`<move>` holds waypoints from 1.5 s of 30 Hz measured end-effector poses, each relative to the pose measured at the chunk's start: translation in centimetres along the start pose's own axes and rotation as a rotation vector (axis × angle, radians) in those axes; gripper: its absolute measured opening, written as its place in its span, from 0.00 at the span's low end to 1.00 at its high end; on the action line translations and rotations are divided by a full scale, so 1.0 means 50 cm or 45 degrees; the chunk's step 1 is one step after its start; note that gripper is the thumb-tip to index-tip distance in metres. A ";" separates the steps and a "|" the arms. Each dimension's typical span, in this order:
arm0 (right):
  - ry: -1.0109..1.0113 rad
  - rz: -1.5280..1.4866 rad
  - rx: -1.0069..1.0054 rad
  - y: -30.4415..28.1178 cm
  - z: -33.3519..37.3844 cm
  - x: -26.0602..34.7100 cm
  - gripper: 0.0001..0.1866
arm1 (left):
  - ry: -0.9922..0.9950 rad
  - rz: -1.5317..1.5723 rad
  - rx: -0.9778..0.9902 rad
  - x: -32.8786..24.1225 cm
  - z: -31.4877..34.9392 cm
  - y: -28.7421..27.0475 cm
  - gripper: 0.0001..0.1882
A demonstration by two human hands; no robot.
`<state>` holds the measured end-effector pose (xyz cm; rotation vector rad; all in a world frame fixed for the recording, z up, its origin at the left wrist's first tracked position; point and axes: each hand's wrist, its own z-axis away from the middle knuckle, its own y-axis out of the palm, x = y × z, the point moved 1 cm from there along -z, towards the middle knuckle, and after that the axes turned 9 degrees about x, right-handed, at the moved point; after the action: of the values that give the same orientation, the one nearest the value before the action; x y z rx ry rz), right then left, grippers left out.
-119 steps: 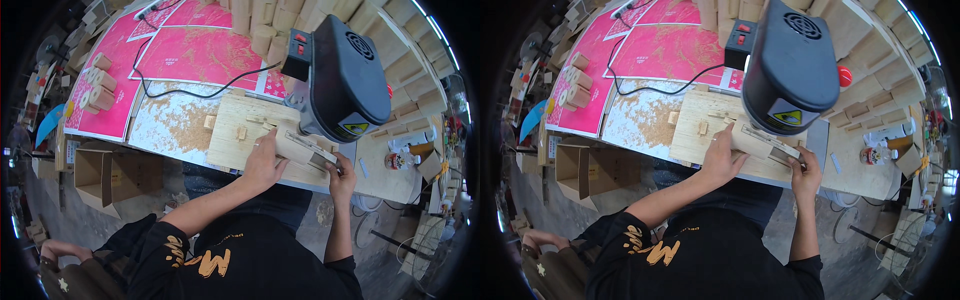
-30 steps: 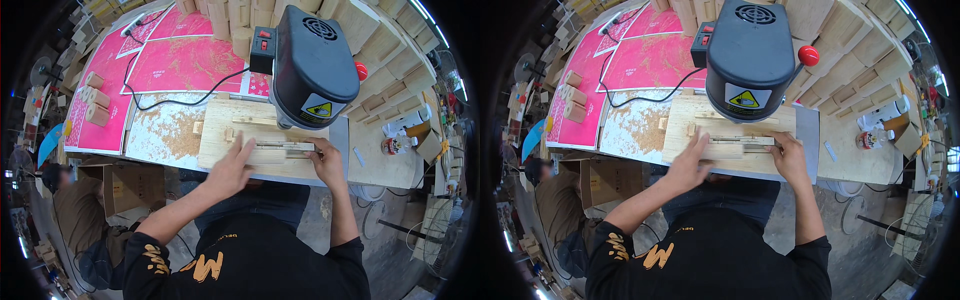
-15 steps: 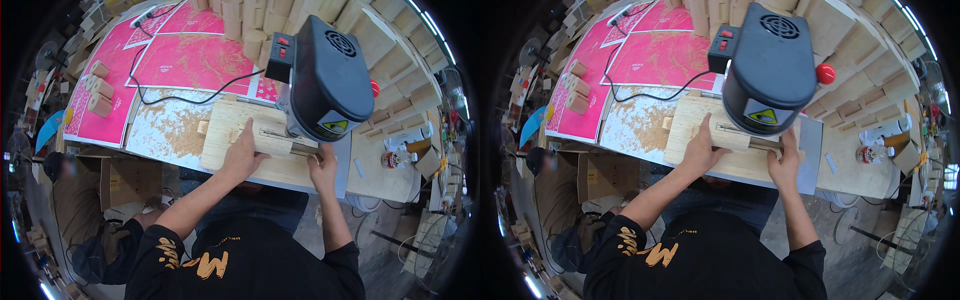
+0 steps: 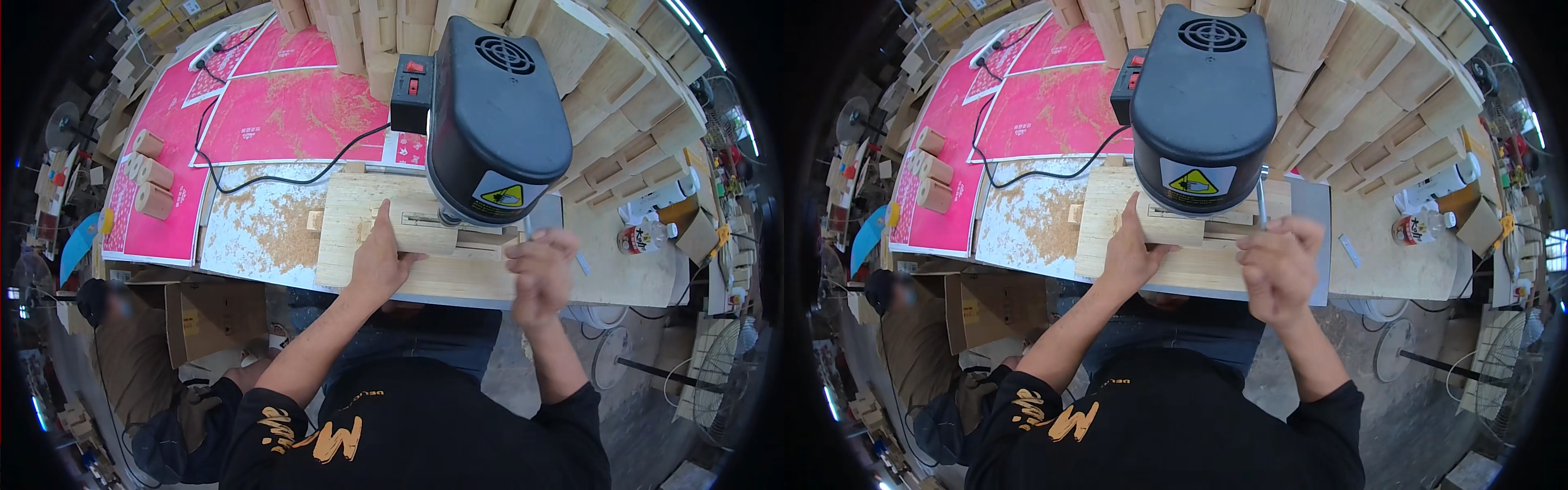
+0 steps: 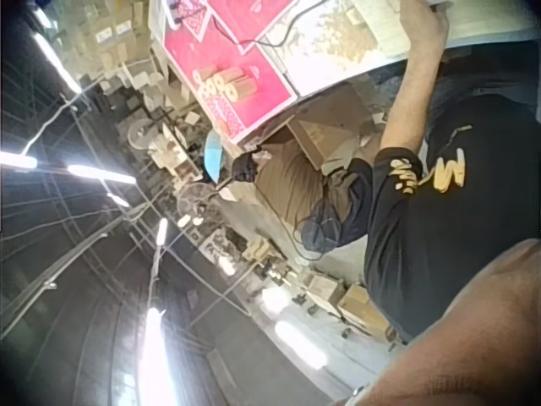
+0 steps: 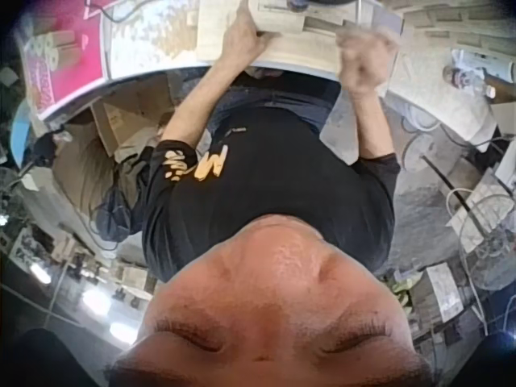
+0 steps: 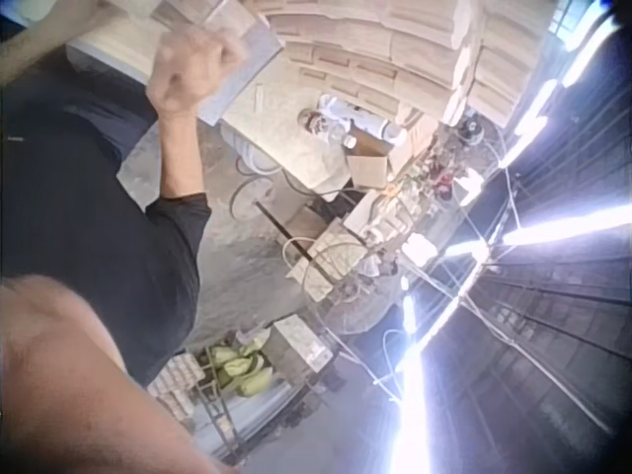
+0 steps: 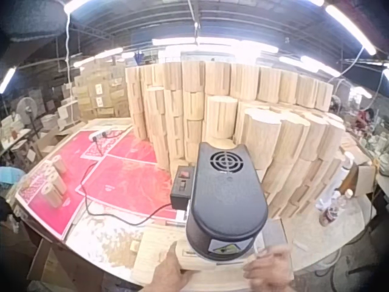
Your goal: Routing wooden components using a stationary table-mounted router machine.
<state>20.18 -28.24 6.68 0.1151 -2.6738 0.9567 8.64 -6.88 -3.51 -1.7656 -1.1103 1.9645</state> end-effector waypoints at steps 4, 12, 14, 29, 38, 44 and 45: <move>-0.024 0.316 -0.012 0.059 0.067 -0.048 0.07 | 0.025 0.032 -0.007 -0.006 -0.006 -0.003 0.58; 0.475 -0.539 -0.233 -0.047 -0.188 -0.006 0.08 | -0.057 0.038 0.058 -0.047 -0.008 0.032 0.58; 0.797 -0.676 -0.110 -0.045 -0.232 -0.038 0.09 | -0.079 0.050 0.040 -0.056 -0.013 0.060 0.58; 0.204 -0.238 -0.147 -0.029 -0.134 -0.021 0.16 | 0.099 0.068 0.389 -0.048 -0.085 -0.054 0.57; 0.432 0.130 0.856 0.030 0.028 -0.070 0.23 | 0.234 0.231 0.301 0.023 -0.033 -0.096 0.47; 0.605 0.242 0.726 -0.006 0.088 -0.085 0.18 | -0.030 0.469 0.323 0.115 0.025 -0.281 0.46; 0.702 0.184 0.743 -0.015 0.085 -0.090 0.18 | -0.148 0.605 0.247 0.151 0.028 -0.331 0.45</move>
<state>23.55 -31.63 2.64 -0.1955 -1.8695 1.5287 1.05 8.63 2.41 -1.9579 -0.5307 2.3729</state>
